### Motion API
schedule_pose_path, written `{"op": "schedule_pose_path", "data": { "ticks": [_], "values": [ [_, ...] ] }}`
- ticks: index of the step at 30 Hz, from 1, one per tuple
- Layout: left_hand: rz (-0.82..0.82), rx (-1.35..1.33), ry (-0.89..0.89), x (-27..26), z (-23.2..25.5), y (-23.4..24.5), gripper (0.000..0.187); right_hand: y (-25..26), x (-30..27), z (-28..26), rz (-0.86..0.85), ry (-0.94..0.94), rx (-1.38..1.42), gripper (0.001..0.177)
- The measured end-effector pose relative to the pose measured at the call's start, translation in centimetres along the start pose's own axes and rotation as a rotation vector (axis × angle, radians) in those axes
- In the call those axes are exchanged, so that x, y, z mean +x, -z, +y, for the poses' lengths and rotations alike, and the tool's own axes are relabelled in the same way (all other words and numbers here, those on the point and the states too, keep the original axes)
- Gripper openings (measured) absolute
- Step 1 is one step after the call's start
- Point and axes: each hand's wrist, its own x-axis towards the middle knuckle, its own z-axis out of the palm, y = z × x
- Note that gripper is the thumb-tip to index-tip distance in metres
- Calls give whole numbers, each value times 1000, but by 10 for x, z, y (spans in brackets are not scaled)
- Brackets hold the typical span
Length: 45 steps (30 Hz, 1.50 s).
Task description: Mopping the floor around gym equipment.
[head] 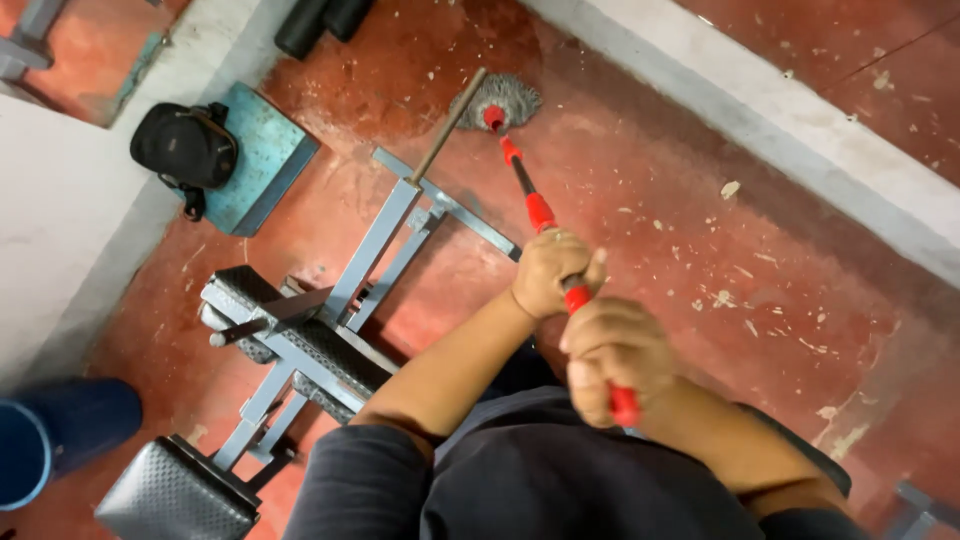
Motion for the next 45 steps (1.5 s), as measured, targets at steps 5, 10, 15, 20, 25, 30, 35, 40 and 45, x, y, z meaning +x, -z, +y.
{"op": "schedule_pose_path", "data": {
  "ticks": [5,10,15,20,25,30,35,40,45],
  "values": [
    [-169,-11,-122,-88,-109,2,28,-43,-87,73,-29,115,-237,23],
    [-430,440,-118,-146,-241,-10,23,-55,-115,124,-214,-236,-396,25],
    [-268,236,73,-107,-142,18,42,-66,-95,77,-37,-215,-380,26],
    [-277,198,48,-74,-2,73,28,-77,-59,-26,-20,-99,-306,21],
    [-218,73,134,-65,119,102,32,-78,-36,-126,-26,-143,-237,22],
    [-103,166,54,-88,144,135,30,-112,-49,-139,-207,8,-33,6],
    [-155,32,-53,-152,54,112,26,-146,-116,-86,145,44,-70,28],
    [-244,7,-120,-169,21,113,27,-157,-134,-84,36,-41,-140,34],
    [-139,17,18,-151,110,130,30,-148,-113,-142,36,-87,-93,38]
  ]
}}
